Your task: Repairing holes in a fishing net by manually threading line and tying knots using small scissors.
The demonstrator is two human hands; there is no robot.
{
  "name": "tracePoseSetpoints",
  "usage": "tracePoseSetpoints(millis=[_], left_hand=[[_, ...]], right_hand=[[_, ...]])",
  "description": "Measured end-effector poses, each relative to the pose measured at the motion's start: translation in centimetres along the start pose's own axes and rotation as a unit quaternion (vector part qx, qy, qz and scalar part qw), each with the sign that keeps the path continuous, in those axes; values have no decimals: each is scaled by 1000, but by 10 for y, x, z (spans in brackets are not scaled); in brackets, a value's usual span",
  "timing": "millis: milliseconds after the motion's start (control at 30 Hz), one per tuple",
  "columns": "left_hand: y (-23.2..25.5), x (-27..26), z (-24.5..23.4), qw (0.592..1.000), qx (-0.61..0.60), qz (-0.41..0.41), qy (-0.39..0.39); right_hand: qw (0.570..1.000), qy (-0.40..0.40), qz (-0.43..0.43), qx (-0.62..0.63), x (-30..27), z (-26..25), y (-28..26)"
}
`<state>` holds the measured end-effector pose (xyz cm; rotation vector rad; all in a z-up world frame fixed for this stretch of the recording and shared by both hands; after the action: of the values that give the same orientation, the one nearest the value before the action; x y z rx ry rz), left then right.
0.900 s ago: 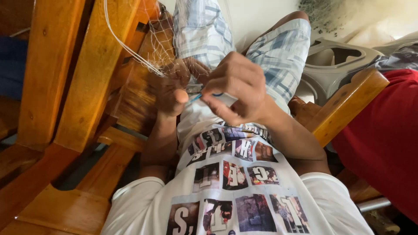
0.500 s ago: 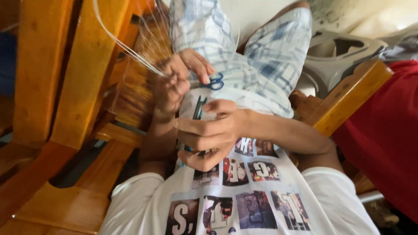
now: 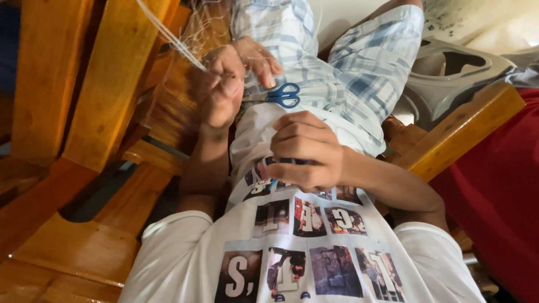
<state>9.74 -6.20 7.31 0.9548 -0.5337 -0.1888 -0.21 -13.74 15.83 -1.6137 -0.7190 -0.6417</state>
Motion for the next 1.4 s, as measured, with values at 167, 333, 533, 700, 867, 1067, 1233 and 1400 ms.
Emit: tracePoseSetpoints(millis=[167,333,533,700,867,1067,1233,1400], left_hand=[[10,3,5,998,36,-16,42],[7,2,6,996,87,24,25],[-4,-5,4,1000,7,29,-10],[-1,-2,1,995,102,23,-5],[-19,-15,-1,993,110,-47,23],[-46,-23,3,987,36,-156,8],[-41,-21,1,982,0,-184,46],[-40,-21,0,983,23,-178,40]], right_hand=[[987,20,106,119,-12,-11,3],[902,129,270,312,-12,-39,10],[856,210,226,414,3,-56,29],[981,93,145,-87,3,-71,4],[971,-184,149,-35,17,-20,-7],[915,-133,44,-378,38,-37,36],[924,-85,20,-372,51,-36,35],[958,-81,80,-263,44,-37,47]])
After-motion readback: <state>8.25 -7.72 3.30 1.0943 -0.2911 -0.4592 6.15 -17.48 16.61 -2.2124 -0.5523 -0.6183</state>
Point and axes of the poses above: each hand's wrist, its own x-axis towards the middle knuckle, its own z-axis out of the palm, y = z × x, the point moved 9 cm from there along x, towards the middle knuckle, and after that the axes turned 11 degrees about y, right-handed, at the moved point
